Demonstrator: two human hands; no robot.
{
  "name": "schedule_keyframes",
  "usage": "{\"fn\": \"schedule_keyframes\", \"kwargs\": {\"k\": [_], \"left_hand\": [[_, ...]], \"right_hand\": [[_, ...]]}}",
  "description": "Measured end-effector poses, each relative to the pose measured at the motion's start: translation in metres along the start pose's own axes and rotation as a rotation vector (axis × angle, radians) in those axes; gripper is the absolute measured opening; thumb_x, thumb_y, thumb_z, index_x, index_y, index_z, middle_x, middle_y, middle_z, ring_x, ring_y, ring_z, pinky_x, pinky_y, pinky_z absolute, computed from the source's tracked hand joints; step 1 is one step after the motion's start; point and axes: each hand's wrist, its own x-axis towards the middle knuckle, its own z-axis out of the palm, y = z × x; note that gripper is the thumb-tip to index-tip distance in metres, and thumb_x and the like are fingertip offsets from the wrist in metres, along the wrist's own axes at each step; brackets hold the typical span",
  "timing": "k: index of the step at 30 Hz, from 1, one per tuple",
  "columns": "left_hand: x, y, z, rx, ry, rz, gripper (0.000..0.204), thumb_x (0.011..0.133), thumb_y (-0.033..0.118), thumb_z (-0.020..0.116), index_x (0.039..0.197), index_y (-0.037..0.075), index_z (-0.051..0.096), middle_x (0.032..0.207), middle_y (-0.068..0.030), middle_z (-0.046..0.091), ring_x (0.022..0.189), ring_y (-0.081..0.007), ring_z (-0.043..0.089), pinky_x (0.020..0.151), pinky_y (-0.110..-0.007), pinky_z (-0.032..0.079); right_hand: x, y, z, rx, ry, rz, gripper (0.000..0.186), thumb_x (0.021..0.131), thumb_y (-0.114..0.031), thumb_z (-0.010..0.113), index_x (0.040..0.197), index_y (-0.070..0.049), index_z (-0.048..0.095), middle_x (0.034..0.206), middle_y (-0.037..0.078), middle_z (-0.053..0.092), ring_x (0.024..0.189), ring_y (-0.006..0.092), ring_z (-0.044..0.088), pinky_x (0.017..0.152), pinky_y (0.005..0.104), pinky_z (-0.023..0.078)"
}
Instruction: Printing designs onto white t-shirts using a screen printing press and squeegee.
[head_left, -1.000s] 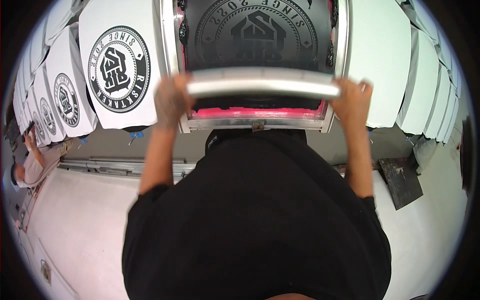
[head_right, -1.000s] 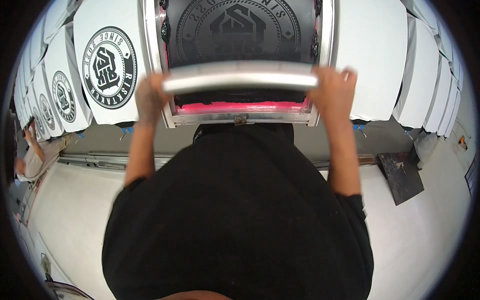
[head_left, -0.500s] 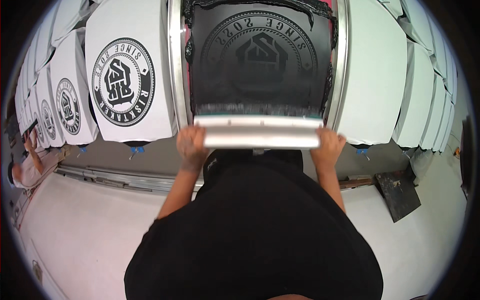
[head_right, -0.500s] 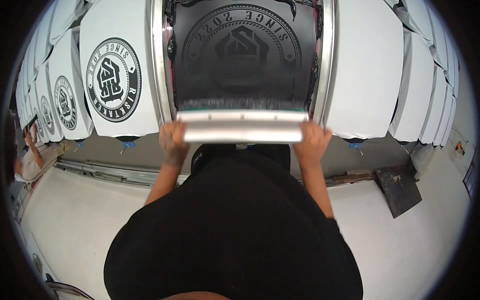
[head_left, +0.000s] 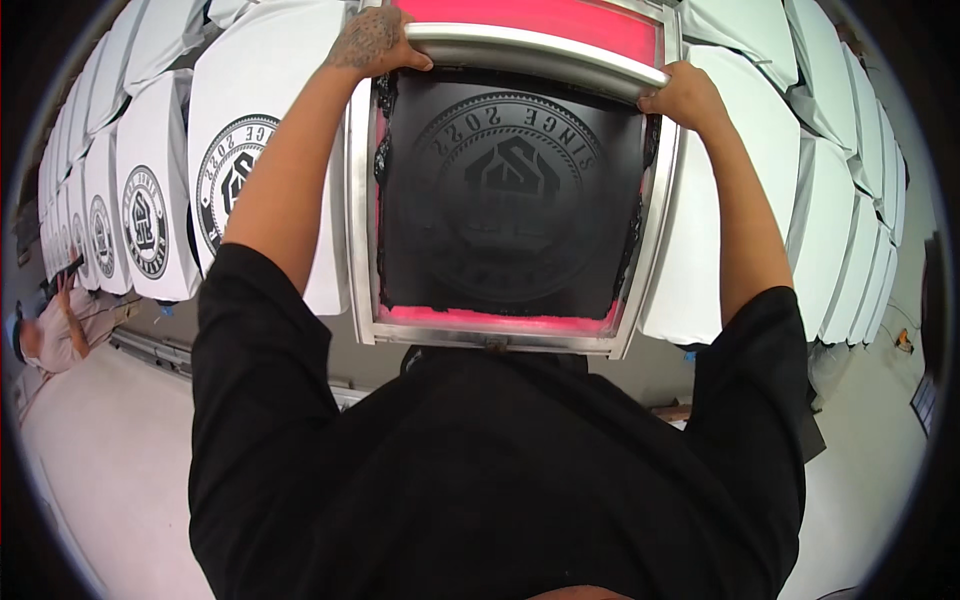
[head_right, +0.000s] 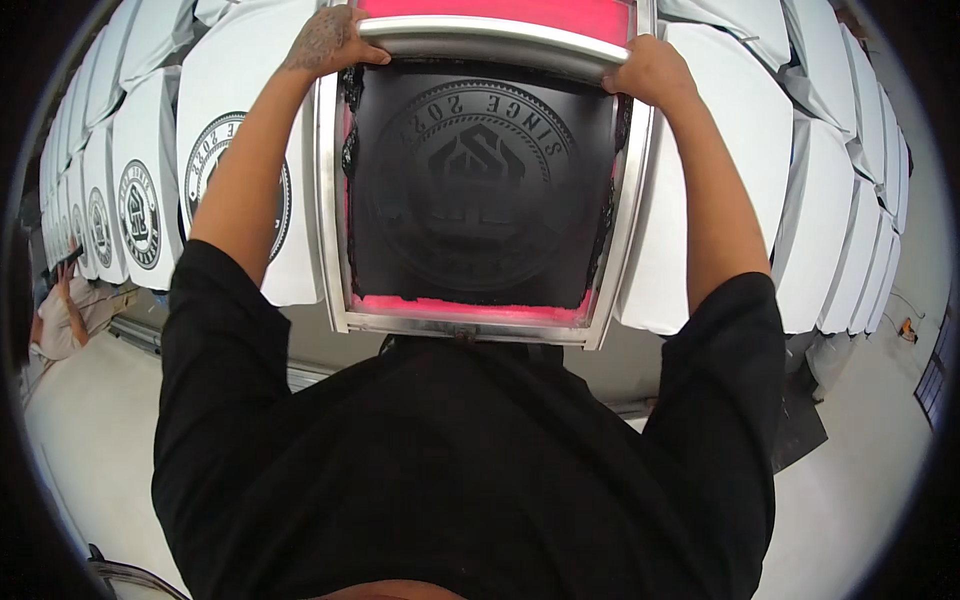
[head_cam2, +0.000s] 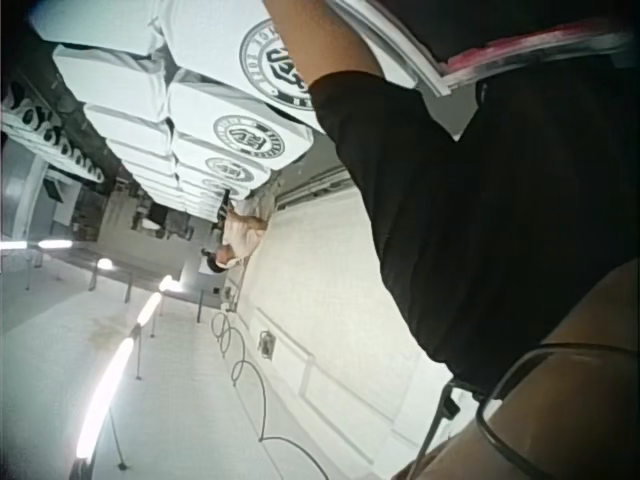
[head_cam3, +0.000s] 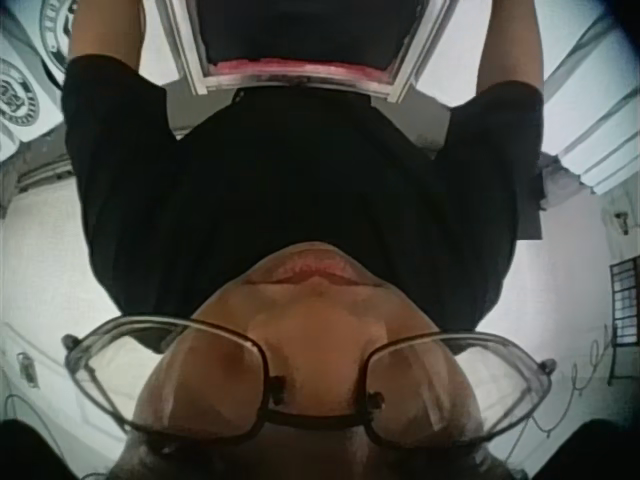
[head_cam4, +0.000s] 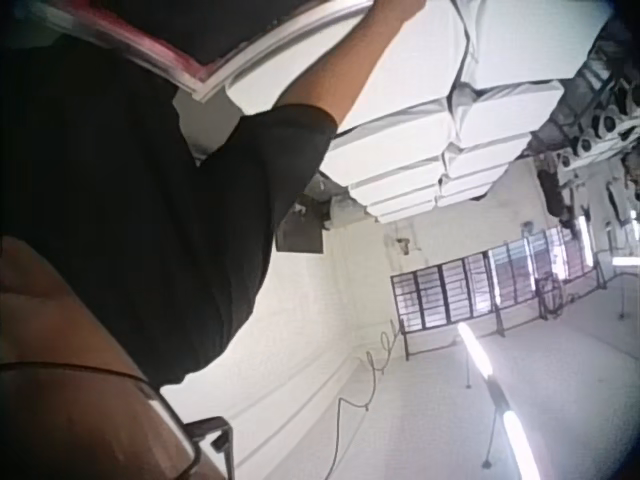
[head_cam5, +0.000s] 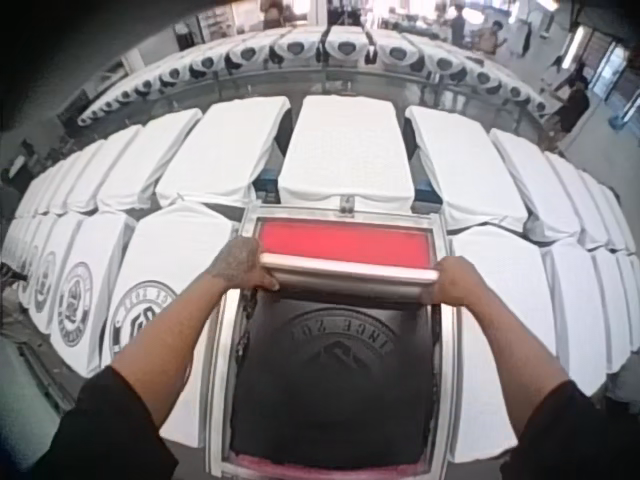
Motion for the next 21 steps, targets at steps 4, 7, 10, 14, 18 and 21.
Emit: {"fn": "schedule_keyframes", "kwargs": {"k": [4, 7, 10, 14, 18, 21], "left_hand": [[0.019, 0.005, -0.067, -0.075, -0.284, -0.039, 0.053, 0.061, 0.044, 0.092, 0.091, 0.003, 0.078, 0.091, -0.0246, 0.075, 0.089, -0.0394, 0.074, 0.082, -0.047, 0.058], [0.028, 0.002, -0.071, -0.085, -0.25, -0.164, 0.061, 0.061, 0.044, 0.092, 0.092, -0.006, 0.075, 0.09, -0.028, 0.074, 0.091, -0.0399, 0.074, 0.083, -0.047, 0.058], [0.016, -0.004, -0.039, 0.036, 0.015, 0.002, 0.06, 0.062, 0.042, 0.093, 0.095, -0.006, 0.076, 0.095, -0.0282, 0.074, 0.095, -0.0386, 0.074, 0.085, -0.046, 0.058], [-0.029, 0.027, -0.039, -0.026, 0.544, 0.101, 0.058, 0.079, 0.047, 0.084, 0.115, 0.002, 0.073, 0.109, -0.0208, 0.073, 0.105, -0.0357, 0.071, 0.093, -0.043, 0.055], [-0.187, 0.107, -0.026, -0.731, -0.155, -0.184, 0.029, 0.092, 0.032, 0.069, 0.099, 0.005, 0.075, 0.098, -0.0149, 0.074, 0.093, -0.0334, 0.072, 0.086, -0.042, 0.057], [-0.332, 0.155, 0.046, -0.75, -0.839, 0.349, 0.03, 0.099, 0.034, 0.063, 0.101, 0.007, 0.075, 0.091, -0.0153, 0.073, 0.088, -0.0326, 0.071, 0.082, -0.041, 0.057]], "right_hand": [[0.016, -0.005, -0.027, 0.022, 0.006, -0.069, 0.043, 0.067, -0.032, 0.085, 0.093, 0.001, 0.078, 0.085, 0.018, 0.075, 0.079, 0.0314, 0.073, 0.08, 0.0381, 0.057], [0.02, -0.002, -0.037, 0.031, 0.016, -0.089, 0.041, 0.067, -0.032, 0.085, 0.092, 0.0, 0.078, 0.084, 0.018, 0.075, 0.079, 0.0314, 0.072, 0.08, 0.0383, 0.056], [0.039, 0.001, -0.009, 0.11, 0.057, -0.134, 0.036, 0.068, -0.031, 0.084, 0.09, -0.003, 0.078, 0.081, 0.017, 0.074, 0.079, 0.0326, 0.071, 0.081, 0.0393, 0.055], [0.029, 0.003, -0.018, -0.026, 0.032, -0.135, 0.049, 0.072, -0.038, 0.085, 0.108, -0.006, 0.076, 0.1, 0.018, 0.075, 0.095, 0.0339, 0.072, 0.088, 0.0398, 0.054], [0.041, -0.031, -0.012, -0.053, 0.143, -0.351, 0.06, 0.083, -0.046, 0.078, 0.128, -0.008, 0.069, 0.117, 0.017, 0.073, 0.114, 0.0368, 0.067, 0.1, 0.0441, 0.051], [0.049, -0.062, 0.011, -0.037, 0.177, -0.521, 0.055, 0.088, -0.041, 0.074, 0.13, -0.005, 0.067, 0.121, 0.019, 0.071, 0.118, 0.037, 0.065, 0.102, 0.0456, 0.05]]}}
